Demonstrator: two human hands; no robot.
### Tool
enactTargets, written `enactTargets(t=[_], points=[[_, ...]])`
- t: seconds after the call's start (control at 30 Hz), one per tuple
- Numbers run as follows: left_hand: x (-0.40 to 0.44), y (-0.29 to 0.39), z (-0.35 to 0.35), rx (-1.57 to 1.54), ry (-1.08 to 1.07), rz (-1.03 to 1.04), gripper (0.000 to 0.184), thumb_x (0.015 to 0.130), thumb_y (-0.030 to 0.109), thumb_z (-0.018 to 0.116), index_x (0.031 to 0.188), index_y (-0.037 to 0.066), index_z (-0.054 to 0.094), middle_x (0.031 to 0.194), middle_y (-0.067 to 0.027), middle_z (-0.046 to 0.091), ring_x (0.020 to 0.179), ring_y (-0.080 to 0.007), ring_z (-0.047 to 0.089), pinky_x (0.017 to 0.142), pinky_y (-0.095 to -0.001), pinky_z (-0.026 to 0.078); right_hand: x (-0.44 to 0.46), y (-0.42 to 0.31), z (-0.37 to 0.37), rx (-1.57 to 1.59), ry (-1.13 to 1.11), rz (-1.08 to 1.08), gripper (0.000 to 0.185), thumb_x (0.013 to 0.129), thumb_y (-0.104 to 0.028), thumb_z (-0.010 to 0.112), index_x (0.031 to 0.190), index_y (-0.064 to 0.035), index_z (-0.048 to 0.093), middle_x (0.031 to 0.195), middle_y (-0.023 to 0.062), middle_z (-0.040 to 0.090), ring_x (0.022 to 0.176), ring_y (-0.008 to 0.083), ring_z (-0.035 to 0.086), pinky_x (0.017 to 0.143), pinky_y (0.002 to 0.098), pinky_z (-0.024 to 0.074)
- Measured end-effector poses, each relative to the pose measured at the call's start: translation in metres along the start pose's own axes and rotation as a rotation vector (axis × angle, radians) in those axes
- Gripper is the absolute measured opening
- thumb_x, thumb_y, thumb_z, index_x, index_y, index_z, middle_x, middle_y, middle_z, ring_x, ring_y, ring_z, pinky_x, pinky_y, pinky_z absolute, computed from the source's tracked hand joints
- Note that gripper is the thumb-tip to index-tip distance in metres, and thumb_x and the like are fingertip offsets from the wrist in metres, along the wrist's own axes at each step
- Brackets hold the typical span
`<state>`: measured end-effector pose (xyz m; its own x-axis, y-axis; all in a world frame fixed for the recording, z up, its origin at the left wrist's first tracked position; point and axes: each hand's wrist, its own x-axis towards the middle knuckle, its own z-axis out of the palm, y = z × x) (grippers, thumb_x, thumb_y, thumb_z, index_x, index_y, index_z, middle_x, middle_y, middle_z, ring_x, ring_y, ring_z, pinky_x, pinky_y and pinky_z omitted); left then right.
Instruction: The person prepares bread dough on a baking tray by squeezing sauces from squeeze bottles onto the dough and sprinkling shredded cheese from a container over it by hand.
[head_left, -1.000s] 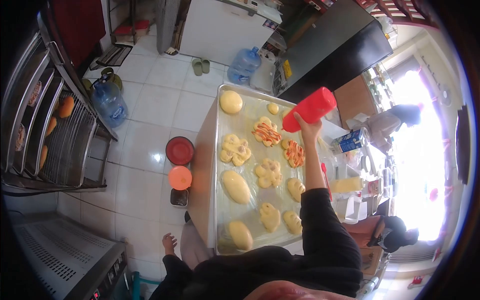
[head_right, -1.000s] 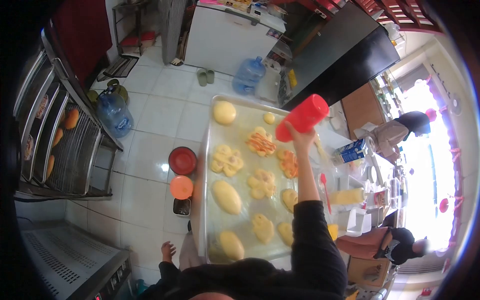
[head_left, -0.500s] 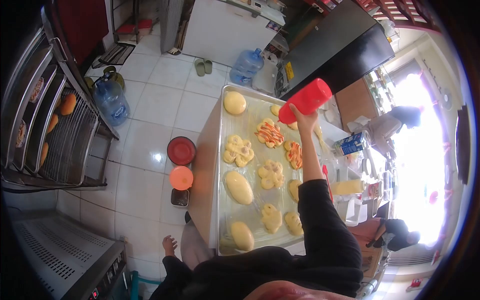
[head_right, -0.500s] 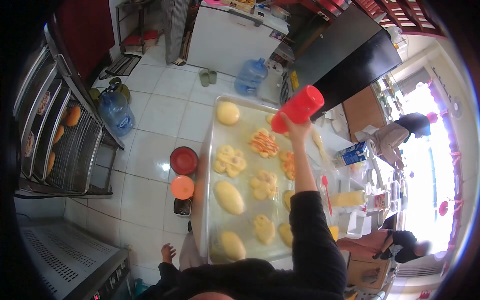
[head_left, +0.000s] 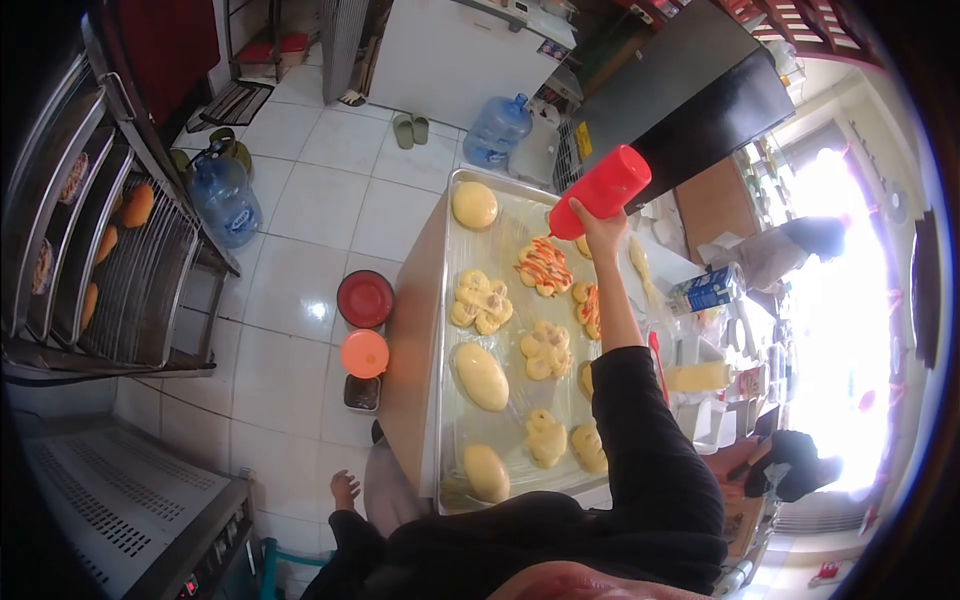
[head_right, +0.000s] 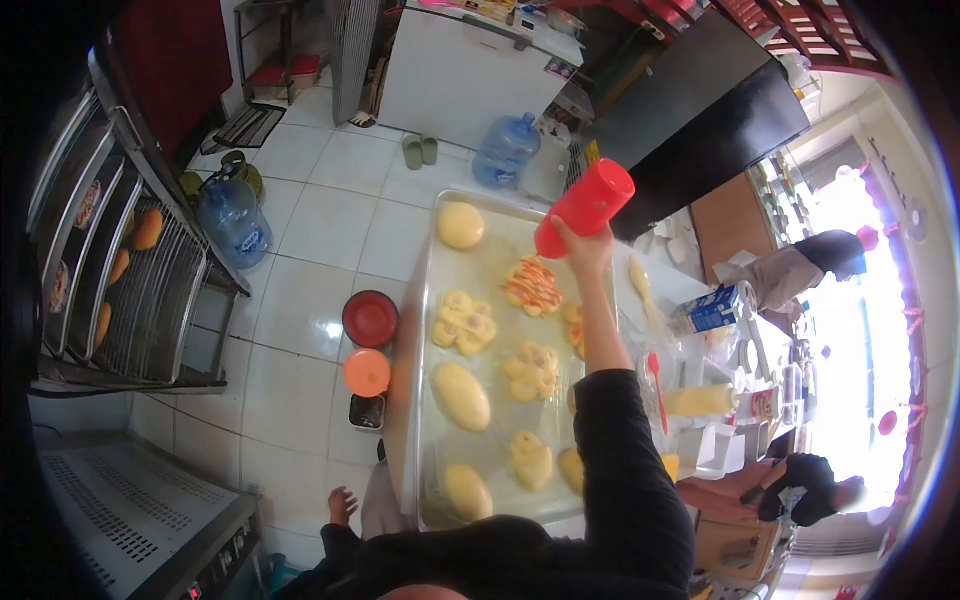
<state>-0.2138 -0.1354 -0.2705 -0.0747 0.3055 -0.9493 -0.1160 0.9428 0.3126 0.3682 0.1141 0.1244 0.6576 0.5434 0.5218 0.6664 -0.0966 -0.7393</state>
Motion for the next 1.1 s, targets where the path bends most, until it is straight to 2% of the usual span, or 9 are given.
enactTargets(t=[0.27, 0.47, 0.5, 0.6, 0.7, 0.77, 0.9, 1.0, 1.1], points=[[0.002, -0.001, 0.001, 0.026, -0.034, 0.015, 0.037, 0.081, 0.014, 0.045, 0.118, 0.012, 0.045, 0.099, -0.0107, 0.055, 0.081, -0.0269, 0.058, 0.066, -0.039, 0.049, -0.008, 0.021, -0.025, -0.093, -0.014, 0.044, 0.046, 0.059, -0.024, 0.082, 0.091, 0.0016, 0.061, 0.086, 0.0104, 0.066, 0.079, 0.0186, 0.064, 0.072, 0.0301, 0.0501], [0.0, 0.003, 0.007, 0.05, -0.041, -0.004, 0.039, 0.08, 0.011, 0.043, 0.119, 0.012, 0.044, 0.099, -0.0105, 0.055, 0.083, -0.026, 0.058, 0.068, -0.0399, 0.049, -0.008, -0.004, -0.016, 0.055, 0.129, 0.009, 0.045, 0.059, -0.024, 0.082, 0.091, 0.0011, 0.061, 0.086, 0.0077, 0.065, 0.079, 0.0162, 0.061, 0.075, 0.0295, 0.0479], [-0.002, 0.006, 0.007, 0.062, -0.041, 0.003, 0.039, 0.08, 0.01, 0.042, 0.119, 0.013, 0.043, 0.099, -0.0104, 0.055, 0.083, -0.0258, 0.057, 0.068, -0.0401, 0.049, -0.009, 0.004, -0.027, 0.1, 0.11, 0.078, 0.043, 0.063, -0.022, 0.08, 0.093, 0.0014, 0.059, 0.087, 0.0072, 0.063, 0.08, 0.016, 0.06, 0.075, 0.0294, 0.0468], [0.0, 0.016, 0.008, 0.032, -0.01, 0.033, 0.038, 0.082, 0.011, 0.041, 0.12, 0.014, 0.042, 0.097, -0.0104, 0.056, 0.076, -0.025, 0.059, 0.061, -0.0377, 0.048, -0.045, -0.03, -0.068, 0.27, 0.08, 0.164, 0.042, 0.063, -0.015, 0.079, 0.096, 0.0002, 0.058, 0.088, 0.0074, 0.064, 0.079, 0.0161, 0.06, 0.074, 0.0285, 0.0476], [-0.004, 0.025, 0.005, 0.058, -0.008, 0.034, 0.04, 0.08, 0.009, 0.041, 0.12, 0.013, 0.04, 0.097, -0.0091, 0.055, 0.082, -0.0252, 0.057, 0.069, -0.0416, 0.048, -0.097, -0.054, -0.095, 0.285, -0.002, 0.255, 0.037, 0.066, -0.011, 0.076, 0.096, 0.0008, 0.058, 0.088, 0.0073, 0.063, 0.08, 0.0156, 0.059, 0.074, 0.029, 0.0473], [0.002, 0.02, 0.002, 0.056, -0.004, 0.014, 0.04, 0.081, 0.01, 0.042, 0.121, 0.014, 0.04, 0.099, -0.0105, 0.056, 0.08, -0.0255, 0.059, 0.064, -0.0397, 0.048, -0.13, -0.06, -0.097, 0.358, -0.021, 0.305, 0.041, 0.064, -0.01, 0.078, 0.098, 0.0001, 0.056, 0.089, 0.007, 0.062, 0.082, 0.0158, 0.059, 0.074, 0.0308, 0.0479], [0.003, 0.014, 0.001, 0.088, -0.025, -0.006, 0.041, 0.081, 0.01, 0.042, 0.121, 0.014, 0.039, 0.101, -0.012, 0.057, 0.08, -0.0263, 0.059, 0.063, -0.0395, 0.049, -0.156, -0.054, -0.09, 0.229, -0.057, 0.224, 0.04, 0.064, -0.008, 0.078, 0.097, 0.0002, 0.056, 0.089, 0.0065, 0.062, 0.082, 0.015, 0.059, 0.074, 0.0297, 0.0484], [0.0, 0.017, -0.003, 0.111, -0.037, 0.011, 0.042, 0.08, 0.01, 0.042, 0.122, 0.013, 0.039, 0.102, -0.0124, 0.056, 0.081, -0.0266, 0.06, 0.064, -0.04, 0.049, -0.143, -0.05, -0.096, 0.224, 0.067, 0.33, 0.04, 0.064, -0.008, 0.078, 0.097, 0.0003, 0.057, 0.089, 0.0064, 0.062, 0.082, 0.0146, 0.059, 0.074, 0.0293, 0.0485], [-0.001, 0.023, -0.011, 0.134, -0.021, 0.033, 0.042, 0.08, 0.01, 0.042, 0.122, 0.013, 0.039, 0.102, -0.0125, 0.056, 0.081, -0.0267, 0.06, 0.064, -0.0404, 0.049, -0.142, -0.04, -0.104, 0.211, 0.086, 0.254, 0.039, 0.064, -0.009, 0.079, 0.096, 0.0006, 0.057, 0.088, 0.0064, 0.063, 0.081, 0.015, 0.06, 0.074, 0.0297, 0.049]])
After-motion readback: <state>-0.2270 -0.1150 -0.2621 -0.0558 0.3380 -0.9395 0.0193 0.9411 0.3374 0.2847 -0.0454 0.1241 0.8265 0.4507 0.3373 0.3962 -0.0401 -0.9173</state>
